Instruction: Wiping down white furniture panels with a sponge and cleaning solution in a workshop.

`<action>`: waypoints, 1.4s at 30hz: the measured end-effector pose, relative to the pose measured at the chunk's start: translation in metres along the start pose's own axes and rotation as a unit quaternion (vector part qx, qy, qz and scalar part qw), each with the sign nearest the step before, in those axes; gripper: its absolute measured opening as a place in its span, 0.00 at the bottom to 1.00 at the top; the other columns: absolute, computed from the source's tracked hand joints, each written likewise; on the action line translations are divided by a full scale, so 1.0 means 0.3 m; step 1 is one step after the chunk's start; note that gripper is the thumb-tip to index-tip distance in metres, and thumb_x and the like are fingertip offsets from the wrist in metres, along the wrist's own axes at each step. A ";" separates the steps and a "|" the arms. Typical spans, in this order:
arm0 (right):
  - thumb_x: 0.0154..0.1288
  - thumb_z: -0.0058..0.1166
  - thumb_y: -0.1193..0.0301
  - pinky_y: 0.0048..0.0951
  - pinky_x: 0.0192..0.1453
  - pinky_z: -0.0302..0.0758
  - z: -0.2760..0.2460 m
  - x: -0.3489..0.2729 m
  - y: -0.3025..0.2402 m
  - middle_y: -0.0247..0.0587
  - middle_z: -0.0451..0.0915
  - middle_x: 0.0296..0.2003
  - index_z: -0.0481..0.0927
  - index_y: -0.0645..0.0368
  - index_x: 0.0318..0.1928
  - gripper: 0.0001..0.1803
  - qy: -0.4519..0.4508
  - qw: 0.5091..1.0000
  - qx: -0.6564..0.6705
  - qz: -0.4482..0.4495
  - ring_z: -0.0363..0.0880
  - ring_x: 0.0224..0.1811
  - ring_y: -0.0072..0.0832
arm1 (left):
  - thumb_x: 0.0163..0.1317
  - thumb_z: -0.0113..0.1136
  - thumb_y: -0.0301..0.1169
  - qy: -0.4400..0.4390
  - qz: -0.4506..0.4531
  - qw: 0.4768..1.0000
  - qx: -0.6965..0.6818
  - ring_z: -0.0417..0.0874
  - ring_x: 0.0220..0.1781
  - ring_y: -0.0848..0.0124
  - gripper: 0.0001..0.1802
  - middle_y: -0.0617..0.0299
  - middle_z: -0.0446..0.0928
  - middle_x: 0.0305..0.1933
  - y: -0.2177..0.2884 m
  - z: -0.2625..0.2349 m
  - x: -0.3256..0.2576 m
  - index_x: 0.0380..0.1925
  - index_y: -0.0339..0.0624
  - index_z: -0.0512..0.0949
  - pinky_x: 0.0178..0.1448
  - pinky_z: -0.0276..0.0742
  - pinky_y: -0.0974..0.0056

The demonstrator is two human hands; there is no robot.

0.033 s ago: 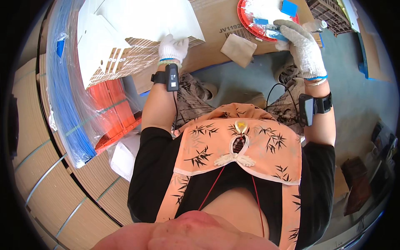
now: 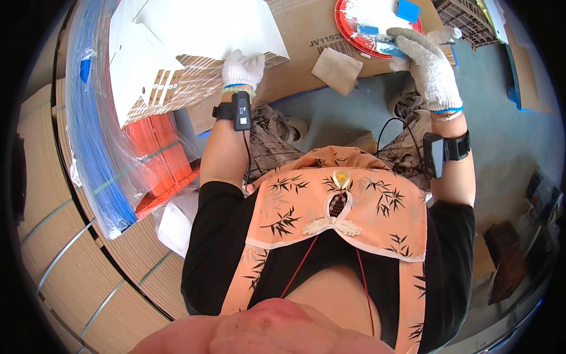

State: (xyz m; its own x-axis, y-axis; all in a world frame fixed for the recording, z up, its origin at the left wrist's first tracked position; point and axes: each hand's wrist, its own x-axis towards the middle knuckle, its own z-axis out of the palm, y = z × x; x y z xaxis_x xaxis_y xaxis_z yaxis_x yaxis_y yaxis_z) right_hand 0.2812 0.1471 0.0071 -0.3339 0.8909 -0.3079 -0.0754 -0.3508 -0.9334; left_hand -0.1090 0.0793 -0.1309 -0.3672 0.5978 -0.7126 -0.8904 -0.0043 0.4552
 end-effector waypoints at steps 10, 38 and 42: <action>0.76 0.52 0.71 0.22 0.50 0.79 -0.038 -0.005 0.020 0.40 0.83 0.54 0.83 0.66 0.58 0.17 -0.014 1.000 0.004 -0.009 0.81 0.46 0.21 | 0.72 0.62 0.40 0.133 -0.004 0.985 -0.106 0.76 0.56 0.71 0.17 0.70 0.73 0.56 0.029 -0.002 0.027 0.59 0.67 0.77 0.60 0.82 0.58; 0.72 0.62 0.72 0.22 0.48 0.79 0.335 -0.083 -0.104 0.38 0.83 0.56 0.70 0.54 0.72 0.30 -0.348 0.932 -0.006 -0.100 0.81 0.48 0.19 | 0.67 0.57 0.35 -0.372 -0.128 0.895 0.211 0.62 0.14 0.77 0.26 0.65 0.76 0.25 -0.115 0.086 -0.588 0.62 0.35 0.72 0.21 0.58 0.68; 0.72 0.62 0.71 0.25 0.46 0.82 0.253 0.122 -0.076 0.41 0.84 0.51 0.70 0.55 0.71 0.30 -0.250 0.944 -0.037 -0.212 0.83 0.45 0.25 | 0.65 0.61 0.34 -0.399 -0.080 0.815 0.413 0.74 0.18 0.77 0.25 0.62 0.82 0.37 -0.094 0.084 -0.655 0.60 0.35 0.74 0.23 0.71 0.68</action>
State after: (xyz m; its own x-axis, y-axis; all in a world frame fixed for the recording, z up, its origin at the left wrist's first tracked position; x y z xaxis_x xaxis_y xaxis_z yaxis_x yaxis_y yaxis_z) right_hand 0.1996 0.1658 0.0311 -0.6923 0.6921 0.2042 -0.2420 0.0438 -0.9693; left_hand -0.0049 -0.0179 0.0098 0.3211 0.8703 -0.3734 -0.3039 0.4682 0.8297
